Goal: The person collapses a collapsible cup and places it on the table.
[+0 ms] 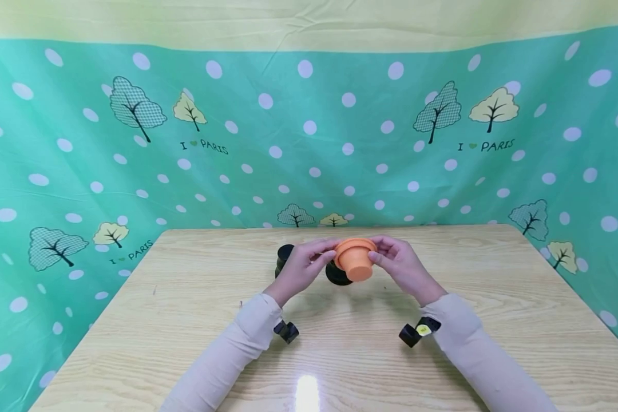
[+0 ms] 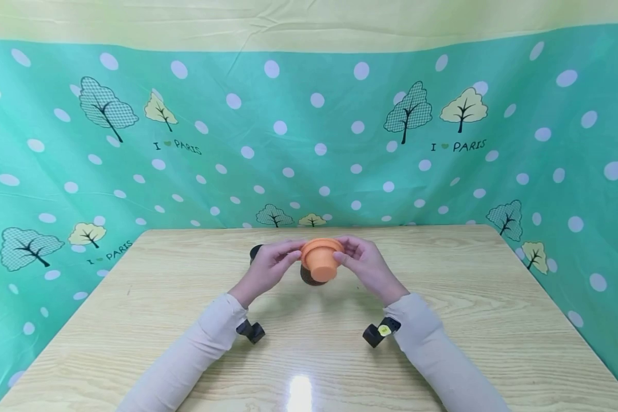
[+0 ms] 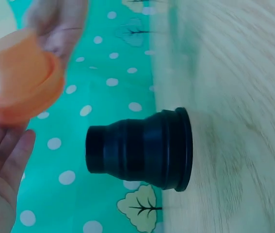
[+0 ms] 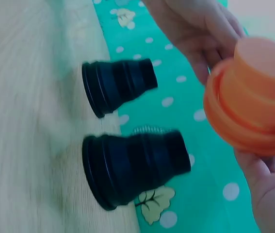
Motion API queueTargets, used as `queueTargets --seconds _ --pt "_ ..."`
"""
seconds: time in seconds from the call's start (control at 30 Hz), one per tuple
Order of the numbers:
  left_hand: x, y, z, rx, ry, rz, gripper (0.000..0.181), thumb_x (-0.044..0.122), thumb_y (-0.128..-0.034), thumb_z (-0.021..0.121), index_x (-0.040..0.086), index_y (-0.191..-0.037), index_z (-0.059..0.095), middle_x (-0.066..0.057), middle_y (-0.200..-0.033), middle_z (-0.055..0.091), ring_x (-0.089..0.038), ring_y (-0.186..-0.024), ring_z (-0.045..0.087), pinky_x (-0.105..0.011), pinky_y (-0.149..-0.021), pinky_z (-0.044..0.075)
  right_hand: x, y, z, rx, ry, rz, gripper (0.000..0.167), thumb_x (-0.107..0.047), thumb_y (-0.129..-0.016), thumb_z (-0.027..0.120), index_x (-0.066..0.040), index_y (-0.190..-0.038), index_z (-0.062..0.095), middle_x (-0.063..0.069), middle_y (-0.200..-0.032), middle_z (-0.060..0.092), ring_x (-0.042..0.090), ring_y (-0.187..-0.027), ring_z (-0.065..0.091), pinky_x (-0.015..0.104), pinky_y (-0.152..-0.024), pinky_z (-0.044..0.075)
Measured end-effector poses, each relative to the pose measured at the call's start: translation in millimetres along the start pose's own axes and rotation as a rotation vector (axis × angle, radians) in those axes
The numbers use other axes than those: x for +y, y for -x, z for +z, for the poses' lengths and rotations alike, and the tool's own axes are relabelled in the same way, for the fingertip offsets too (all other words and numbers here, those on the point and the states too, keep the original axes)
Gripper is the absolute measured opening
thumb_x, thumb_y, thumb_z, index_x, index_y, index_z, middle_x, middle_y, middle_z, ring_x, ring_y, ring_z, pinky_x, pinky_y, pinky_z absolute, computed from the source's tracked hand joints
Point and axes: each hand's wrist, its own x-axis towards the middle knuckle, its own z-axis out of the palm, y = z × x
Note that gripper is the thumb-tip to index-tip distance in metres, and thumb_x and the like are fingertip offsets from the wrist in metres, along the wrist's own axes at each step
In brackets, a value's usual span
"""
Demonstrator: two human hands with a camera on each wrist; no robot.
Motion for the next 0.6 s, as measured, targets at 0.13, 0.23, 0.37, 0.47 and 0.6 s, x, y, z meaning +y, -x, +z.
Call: queueTargets --seconds 0.13,0.23,0.37,0.47,0.6 --pt "1.5 0.1 -2.5 -0.066 0.131 -0.077 0.030 0.013 -0.0923 0.061 0.003 -0.121 0.063 -0.011 -0.110 0.067 -0.017 -0.096 0.065 -0.027 -0.081 0.055 0.0 -1.2 -0.8 -0.041 0.005 0.015 0.033 -0.004 -0.092 0.060 0.013 -0.119 0.052 -0.003 -0.099 0.065 0.010 -0.087 0.064 0.024 -0.078 0.054" --pt "4.3 -1.3 -2.1 -0.129 0.200 -0.137 0.035 0.014 -0.0908 0.063 0.004 -0.125 0.060 -0.010 -0.113 0.065 -0.016 -0.094 0.064 -0.027 -0.081 0.054 -1.4 -1.3 1.7 -0.085 0.017 0.005 0.033 -0.004 -0.091 0.061 0.013 -0.119 0.053 -0.001 -0.099 0.065 0.011 -0.086 0.064 0.026 -0.077 0.055" --pt "7.1 -2.9 -0.3 -0.179 0.213 -0.190 0.040 0.017 -0.0908 0.063 0.008 -0.130 0.057 -0.006 -0.122 0.061 -0.015 -0.100 0.062 -0.027 -0.082 0.054 -2.2 -0.6 4.7 -0.096 0.021 0.005 0.034 -0.005 -0.091 0.061 0.012 -0.119 0.054 0.002 -0.101 0.065 0.011 -0.088 0.064 0.026 -0.077 0.055" --pt "7.6 -3.4 0.3 -0.179 0.222 -0.207 0.043 0.015 -0.0909 0.063 0.007 -0.132 0.054 -0.008 -0.124 0.060 -0.018 -0.106 0.060 -0.027 -0.084 0.053 -2.5 0.1 4.8 -0.095 0.021 0.025 0.036 -0.006 -0.090 0.062 0.010 -0.122 0.053 0.005 -0.106 0.064 0.011 -0.092 0.063 0.026 -0.080 0.055" --pt "7.7 -4.1 -1.3 -0.171 0.233 -0.219 0.046 0.013 -0.0909 0.063 0.005 -0.134 0.051 -0.013 -0.123 0.059 -0.023 -0.110 0.057 -0.028 -0.085 0.053 -2.2 0.5 2.1 -0.128 0.026 0.056 0.042 -0.009 -0.091 0.063 0.009 -0.126 0.050 0.010 -0.112 0.061 0.012 -0.097 0.062 0.028 -0.085 0.053"
